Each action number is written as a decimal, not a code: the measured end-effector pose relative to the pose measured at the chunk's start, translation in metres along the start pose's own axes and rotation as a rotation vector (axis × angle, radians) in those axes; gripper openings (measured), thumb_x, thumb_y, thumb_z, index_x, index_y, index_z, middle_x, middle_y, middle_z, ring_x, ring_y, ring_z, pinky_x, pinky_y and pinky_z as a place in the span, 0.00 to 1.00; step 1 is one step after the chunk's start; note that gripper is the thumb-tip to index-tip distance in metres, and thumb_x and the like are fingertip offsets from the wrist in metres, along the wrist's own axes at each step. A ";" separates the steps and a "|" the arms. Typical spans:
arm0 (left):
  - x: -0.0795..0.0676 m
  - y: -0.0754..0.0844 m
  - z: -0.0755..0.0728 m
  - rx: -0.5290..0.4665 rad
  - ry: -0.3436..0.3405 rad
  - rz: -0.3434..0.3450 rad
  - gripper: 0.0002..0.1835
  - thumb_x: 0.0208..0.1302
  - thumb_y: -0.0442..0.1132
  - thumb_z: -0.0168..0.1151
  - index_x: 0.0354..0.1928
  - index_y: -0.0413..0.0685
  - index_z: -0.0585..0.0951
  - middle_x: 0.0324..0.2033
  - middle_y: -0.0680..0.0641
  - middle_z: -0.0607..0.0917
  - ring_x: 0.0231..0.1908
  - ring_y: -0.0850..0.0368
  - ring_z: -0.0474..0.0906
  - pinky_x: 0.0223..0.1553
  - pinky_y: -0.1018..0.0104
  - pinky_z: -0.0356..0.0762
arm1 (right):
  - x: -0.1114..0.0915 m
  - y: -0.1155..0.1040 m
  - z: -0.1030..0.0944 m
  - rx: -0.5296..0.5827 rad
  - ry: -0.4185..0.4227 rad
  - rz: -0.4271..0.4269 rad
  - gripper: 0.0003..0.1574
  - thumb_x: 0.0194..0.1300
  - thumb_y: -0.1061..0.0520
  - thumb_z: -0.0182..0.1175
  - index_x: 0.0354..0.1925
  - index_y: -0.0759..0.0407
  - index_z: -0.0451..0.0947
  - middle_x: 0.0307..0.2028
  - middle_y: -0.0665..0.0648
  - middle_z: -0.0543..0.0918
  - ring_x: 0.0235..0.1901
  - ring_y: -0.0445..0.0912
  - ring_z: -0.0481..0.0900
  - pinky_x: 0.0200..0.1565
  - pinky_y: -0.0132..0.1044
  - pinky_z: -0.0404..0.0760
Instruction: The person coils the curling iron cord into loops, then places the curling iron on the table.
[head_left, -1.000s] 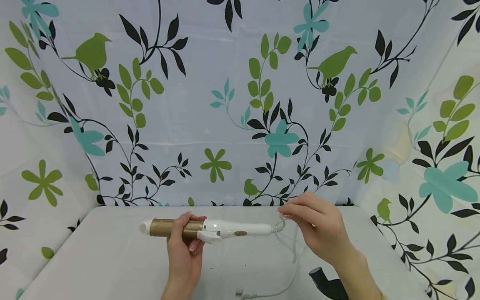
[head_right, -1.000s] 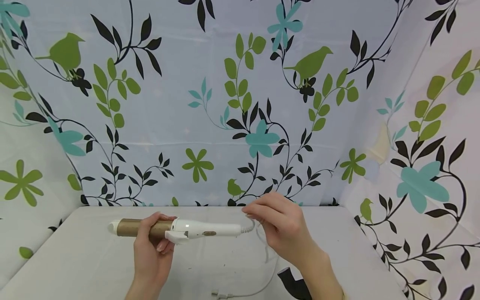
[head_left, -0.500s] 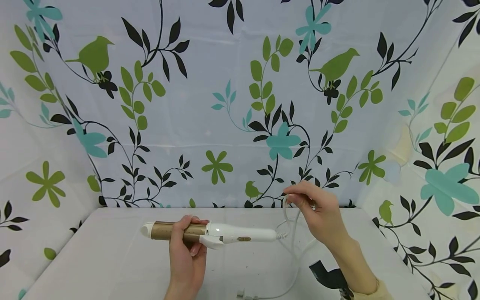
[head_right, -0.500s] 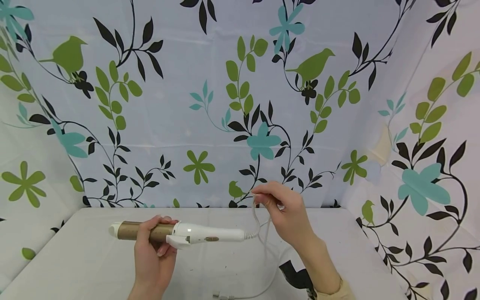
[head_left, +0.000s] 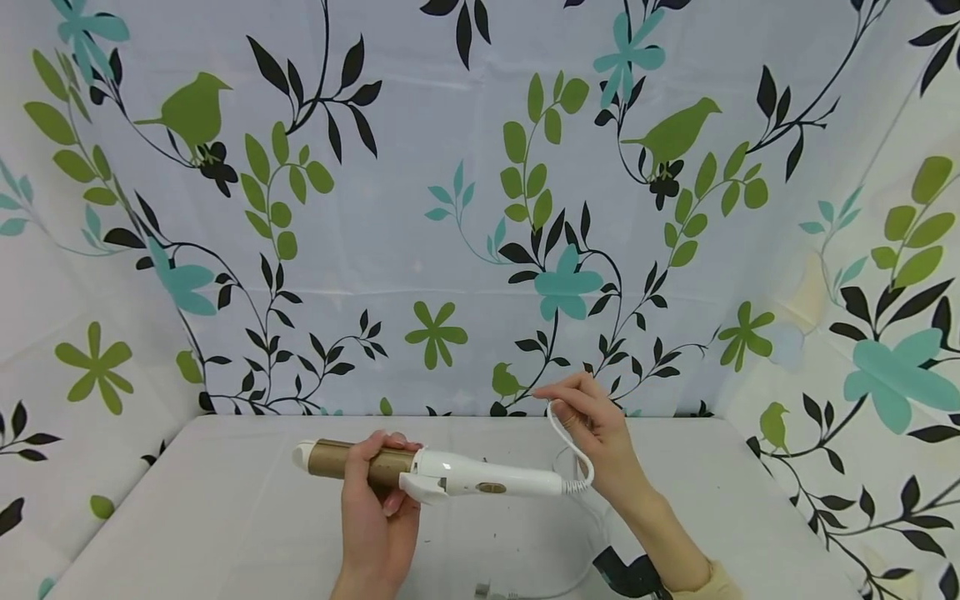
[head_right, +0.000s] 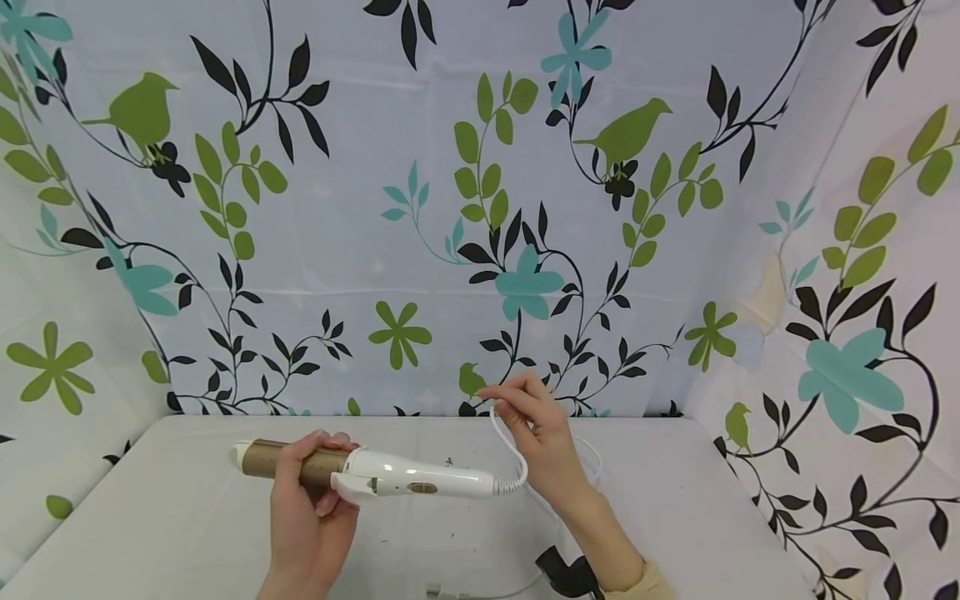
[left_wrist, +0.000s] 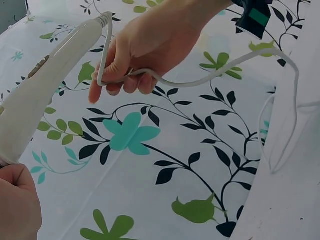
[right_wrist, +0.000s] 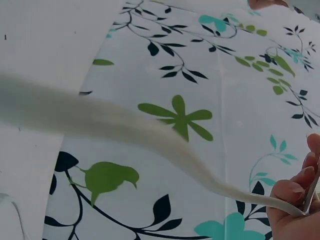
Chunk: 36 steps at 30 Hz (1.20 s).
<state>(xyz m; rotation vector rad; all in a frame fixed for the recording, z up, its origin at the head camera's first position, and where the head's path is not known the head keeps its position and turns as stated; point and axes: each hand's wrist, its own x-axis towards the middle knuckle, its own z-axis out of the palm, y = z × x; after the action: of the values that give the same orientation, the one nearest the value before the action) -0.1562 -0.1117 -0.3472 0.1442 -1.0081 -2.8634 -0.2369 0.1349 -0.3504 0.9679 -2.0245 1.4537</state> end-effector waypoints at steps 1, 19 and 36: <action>0.000 0.000 0.000 -0.001 -0.001 -0.001 0.13 0.77 0.47 0.47 0.36 0.53 0.77 0.34 0.56 0.80 0.16 0.66 0.63 0.38 0.76 0.72 | -0.002 0.001 0.003 0.000 -0.002 -0.004 0.18 0.71 0.72 0.52 0.51 0.61 0.83 0.41 0.56 0.75 0.38 0.42 0.69 0.37 0.30 0.72; -0.001 -0.004 0.002 0.038 0.070 0.023 0.12 0.77 0.51 0.46 0.39 0.53 0.73 0.39 0.55 0.77 0.21 0.66 0.61 0.44 0.74 0.71 | -0.038 -0.011 0.041 -0.175 -0.036 0.340 0.26 0.78 0.57 0.49 0.71 0.52 0.67 0.61 0.53 0.75 0.54 0.45 0.78 0.55 0.44 0.79; 0.001 -0.003 0.004 0.065 0.122 0.081 0.14 0.77 0.50 0.48 0.34 0.52 0.75 0.35 0.54 0.79 0.18 0.65 0.56 0.38 0.74 0.67 | -0.077 -0.024 0.068 -0.632 -0.173 0.323 0.34 0.68 0.53 0.63 0.70 0.51 0.69 0.39 0.47 0.81 0.25 0.34 0.70 0.30 0.33 0.75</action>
<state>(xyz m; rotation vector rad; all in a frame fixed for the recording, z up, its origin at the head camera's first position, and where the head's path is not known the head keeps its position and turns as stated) -0.1576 -0.1069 -0.3465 0.2731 -1.0582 -2.7138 -0.1672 0.0875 -0.4134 0.5240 -2.6194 0.7719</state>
